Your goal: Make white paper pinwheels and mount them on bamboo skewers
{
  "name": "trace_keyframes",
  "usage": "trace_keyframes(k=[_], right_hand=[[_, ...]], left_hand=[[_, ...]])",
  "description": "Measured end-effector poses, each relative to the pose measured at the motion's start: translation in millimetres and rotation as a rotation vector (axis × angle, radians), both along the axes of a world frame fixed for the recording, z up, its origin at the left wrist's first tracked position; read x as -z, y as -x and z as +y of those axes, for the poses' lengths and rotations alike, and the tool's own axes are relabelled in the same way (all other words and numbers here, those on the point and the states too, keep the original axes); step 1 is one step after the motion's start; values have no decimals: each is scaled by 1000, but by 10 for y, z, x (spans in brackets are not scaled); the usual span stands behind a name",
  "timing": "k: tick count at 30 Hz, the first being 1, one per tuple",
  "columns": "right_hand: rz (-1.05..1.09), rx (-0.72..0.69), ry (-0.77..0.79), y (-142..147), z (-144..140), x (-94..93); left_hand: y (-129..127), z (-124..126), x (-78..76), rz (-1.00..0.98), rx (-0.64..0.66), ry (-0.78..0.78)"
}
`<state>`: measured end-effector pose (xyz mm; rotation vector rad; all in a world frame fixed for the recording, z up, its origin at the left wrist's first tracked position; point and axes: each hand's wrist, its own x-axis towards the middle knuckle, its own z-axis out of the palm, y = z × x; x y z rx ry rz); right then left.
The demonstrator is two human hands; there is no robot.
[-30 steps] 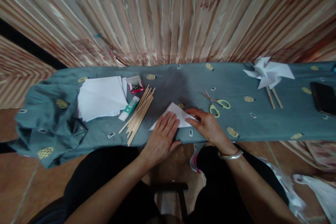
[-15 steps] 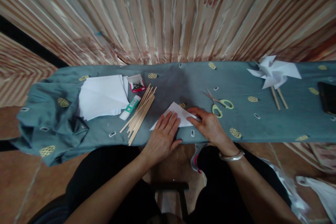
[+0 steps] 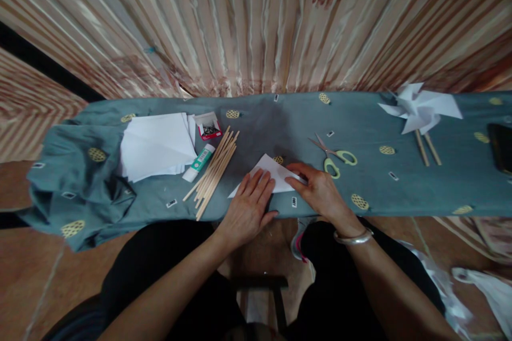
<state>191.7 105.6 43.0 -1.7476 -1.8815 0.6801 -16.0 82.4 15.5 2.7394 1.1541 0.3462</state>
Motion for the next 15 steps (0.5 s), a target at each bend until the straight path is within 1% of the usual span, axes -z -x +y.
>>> trace_keyframes(k=[3,5,8,10,13,15], right_hand=[[-25,-35,-45,-6,-12,19],[-63,-61,-118,4,-35,37],[-167,-96,-246,59,-98,57],[-253,-109,-300,124,-152,66],[-340,-123,-319,231,-225,93],[-353,-120,-320,284,-257,126]], left_hand=[[-6,1,-1,12,-1,10],[-12,1,-4,25,3,14],[-20,-2,-8,41,4,12],[-25,-4,-6,49,0,9],[-32,-6,5,55,-5,14],[-36,-7,15,56,-3,13]])
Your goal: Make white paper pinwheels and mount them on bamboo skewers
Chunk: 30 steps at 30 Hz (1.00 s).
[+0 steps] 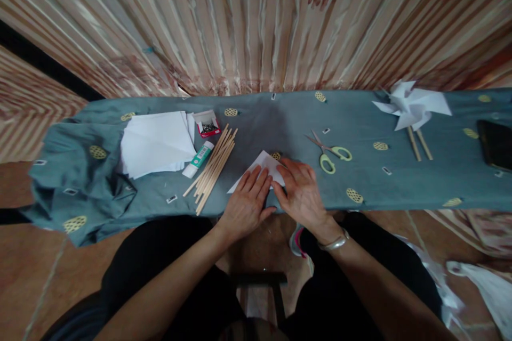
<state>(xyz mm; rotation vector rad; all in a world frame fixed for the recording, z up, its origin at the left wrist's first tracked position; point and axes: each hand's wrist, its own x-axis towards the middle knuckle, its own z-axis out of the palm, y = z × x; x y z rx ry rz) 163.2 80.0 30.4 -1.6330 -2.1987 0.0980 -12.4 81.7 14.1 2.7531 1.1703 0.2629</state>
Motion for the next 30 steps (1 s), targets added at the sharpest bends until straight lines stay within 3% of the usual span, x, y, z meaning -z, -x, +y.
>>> trace_keyframes(k=[15,24,30], right_hand=[[73,41,-26,55,-54,206],[93,138,-23,-252,-128,263],[139,167,-52,-451,-142,297]], left_hand=[[0,-30,-52,61,8,-32],[642,-264,-21,68,-66,-70],[776,-401,-40,53,-103,-52]])
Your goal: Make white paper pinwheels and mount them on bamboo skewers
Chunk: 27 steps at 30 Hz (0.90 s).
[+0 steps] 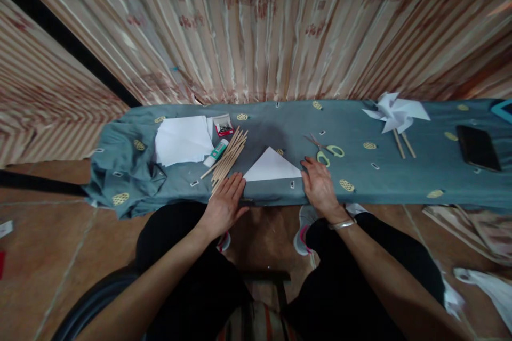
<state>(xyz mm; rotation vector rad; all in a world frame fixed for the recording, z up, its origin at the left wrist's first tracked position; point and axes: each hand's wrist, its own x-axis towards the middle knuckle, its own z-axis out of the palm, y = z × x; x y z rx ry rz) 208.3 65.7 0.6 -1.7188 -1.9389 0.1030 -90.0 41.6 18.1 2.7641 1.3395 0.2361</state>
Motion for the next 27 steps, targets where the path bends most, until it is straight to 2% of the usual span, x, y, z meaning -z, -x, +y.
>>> trace_keyframes(k=[8,13,16,19,22,27], right_hand=[[17,-45,6,-65,-4,28],[139,-46,-16,-22,56,-85],[232,-28,43,44,145,-195],[304,18,167,71,257,-275],[336,-8,265,75,358,-320],[238,-46,238,171,441,-393]], left_hand=[[-2,-98,10,-51,-37,-47],[-31,-112,14,-81,-69,-50],[-20,-110,2,-85,-64,-56],[-6,-101,-9,-77,-65,-62],[0,-94,-15,-85,-65,-58],[-1,-94,-32,-132,-69,-52]])
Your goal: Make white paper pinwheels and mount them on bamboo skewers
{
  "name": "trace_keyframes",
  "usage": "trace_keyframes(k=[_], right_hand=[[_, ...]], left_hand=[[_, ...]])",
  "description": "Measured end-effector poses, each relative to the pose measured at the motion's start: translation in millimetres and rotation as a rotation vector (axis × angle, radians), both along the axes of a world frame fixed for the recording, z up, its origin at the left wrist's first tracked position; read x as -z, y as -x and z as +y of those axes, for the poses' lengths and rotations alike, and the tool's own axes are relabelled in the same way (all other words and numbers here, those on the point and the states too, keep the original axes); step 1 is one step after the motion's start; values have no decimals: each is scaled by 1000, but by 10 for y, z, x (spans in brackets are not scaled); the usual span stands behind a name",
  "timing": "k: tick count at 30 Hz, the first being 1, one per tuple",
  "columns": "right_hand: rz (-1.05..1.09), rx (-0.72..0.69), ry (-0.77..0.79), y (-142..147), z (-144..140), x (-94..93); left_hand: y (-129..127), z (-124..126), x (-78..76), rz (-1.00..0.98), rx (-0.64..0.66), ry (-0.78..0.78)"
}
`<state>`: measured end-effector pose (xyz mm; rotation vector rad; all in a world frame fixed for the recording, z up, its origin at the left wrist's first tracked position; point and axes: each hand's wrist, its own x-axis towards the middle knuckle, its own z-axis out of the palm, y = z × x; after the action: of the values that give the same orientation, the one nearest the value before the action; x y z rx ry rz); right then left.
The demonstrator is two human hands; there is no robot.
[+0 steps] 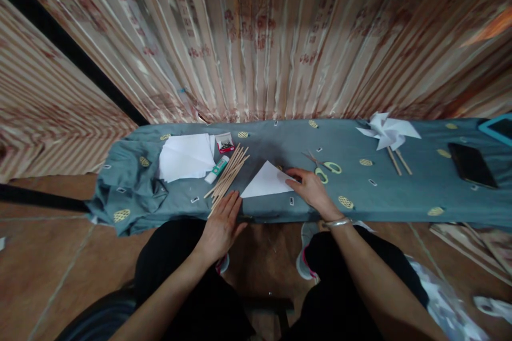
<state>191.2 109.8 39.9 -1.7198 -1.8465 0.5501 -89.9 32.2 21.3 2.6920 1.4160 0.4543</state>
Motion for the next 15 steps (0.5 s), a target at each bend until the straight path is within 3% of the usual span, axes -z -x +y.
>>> trace_keyframes(k=[4,7,11,15], right_hand=[[-35,-42,-21,107,15,-62],[-42,7,-8,158,29,-95],[-83,43,79,194,73,-141],[-142,-40,169,196,114,-160]], left_hand=[[-7,19,-30,-43,-25,15],[-5,37,-52,-79,-42,53],[12,34,-75,-163,-69,104],[-2,102,-80,-298,-116,162]])
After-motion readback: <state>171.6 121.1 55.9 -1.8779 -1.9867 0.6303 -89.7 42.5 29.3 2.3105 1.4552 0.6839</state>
